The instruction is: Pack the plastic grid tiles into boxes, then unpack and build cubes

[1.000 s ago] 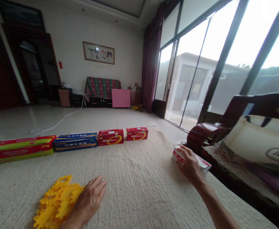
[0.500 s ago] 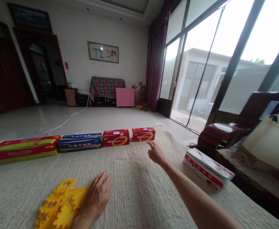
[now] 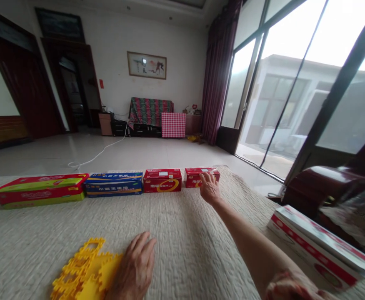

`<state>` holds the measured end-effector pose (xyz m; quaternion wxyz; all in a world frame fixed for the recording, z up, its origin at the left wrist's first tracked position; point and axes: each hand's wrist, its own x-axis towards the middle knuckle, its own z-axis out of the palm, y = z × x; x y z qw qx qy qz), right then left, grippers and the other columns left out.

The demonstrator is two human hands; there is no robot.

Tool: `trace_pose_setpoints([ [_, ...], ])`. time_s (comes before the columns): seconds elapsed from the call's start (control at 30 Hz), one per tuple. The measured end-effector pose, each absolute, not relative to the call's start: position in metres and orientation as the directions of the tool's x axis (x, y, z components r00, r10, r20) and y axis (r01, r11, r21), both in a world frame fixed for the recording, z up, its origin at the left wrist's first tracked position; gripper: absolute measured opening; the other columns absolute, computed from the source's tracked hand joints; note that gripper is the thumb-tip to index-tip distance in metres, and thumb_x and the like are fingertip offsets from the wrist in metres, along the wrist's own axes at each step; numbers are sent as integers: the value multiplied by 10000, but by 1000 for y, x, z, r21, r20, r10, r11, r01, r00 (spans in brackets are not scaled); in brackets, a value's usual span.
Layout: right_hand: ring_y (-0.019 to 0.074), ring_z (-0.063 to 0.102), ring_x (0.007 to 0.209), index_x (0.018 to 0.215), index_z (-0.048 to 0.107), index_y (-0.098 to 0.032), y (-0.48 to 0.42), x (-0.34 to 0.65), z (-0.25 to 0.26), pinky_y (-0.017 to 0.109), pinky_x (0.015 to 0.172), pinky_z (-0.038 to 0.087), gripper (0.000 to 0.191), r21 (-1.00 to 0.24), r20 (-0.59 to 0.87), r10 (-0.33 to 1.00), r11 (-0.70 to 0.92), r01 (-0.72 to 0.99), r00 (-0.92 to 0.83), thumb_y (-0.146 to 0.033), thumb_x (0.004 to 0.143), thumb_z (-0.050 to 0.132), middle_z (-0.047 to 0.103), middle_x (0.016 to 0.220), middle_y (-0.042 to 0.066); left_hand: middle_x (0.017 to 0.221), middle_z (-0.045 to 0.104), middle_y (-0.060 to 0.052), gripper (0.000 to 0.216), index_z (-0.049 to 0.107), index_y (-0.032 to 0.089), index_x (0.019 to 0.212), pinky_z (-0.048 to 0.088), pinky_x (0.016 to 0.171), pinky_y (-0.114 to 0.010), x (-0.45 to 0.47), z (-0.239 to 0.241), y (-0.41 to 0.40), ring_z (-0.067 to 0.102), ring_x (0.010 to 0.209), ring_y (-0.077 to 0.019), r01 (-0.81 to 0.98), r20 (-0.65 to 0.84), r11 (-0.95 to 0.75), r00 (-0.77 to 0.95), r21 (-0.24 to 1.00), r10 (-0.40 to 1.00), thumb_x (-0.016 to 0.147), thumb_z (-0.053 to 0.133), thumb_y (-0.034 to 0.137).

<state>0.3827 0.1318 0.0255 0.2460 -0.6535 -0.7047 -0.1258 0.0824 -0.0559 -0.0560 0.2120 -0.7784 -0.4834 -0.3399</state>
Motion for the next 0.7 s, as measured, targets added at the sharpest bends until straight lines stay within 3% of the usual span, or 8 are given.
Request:
trace_pose_setpoints([
  [0.2,287,441,1105,1103,642,-192,134,381,27,395,921,300,293,-132,537,842,32,991,44,-227,897,437,578,1198,136,1174,661,-118,290,676,178,1087,559,890,-405,83,-59,-56,618,1083,-259,887,708,-456,278,70,650,880,474,192],
  [0.33,280,472,1004,947,680,-202,127,382,38,395,867,274,261,-104,527,849,11,995,45,-224,914,422,622,1068,131,1183,645,-128,287,666,167,1084,543,912,-421,86,-58,-56,597,1098,-263,883,696,-449,236,138,678,887,457,175],
  [0.7,239,498,886,940,675,-205,15,353,62,371,790,249,207,-19,460,883,118,993,-96,-191,889,475,633,937,96,1136,643,-159,290,659,125,1046,502,964,-442,91,-41,-53,584,1111,-272,876,596,-378,138,300,791,866,432,123],
])
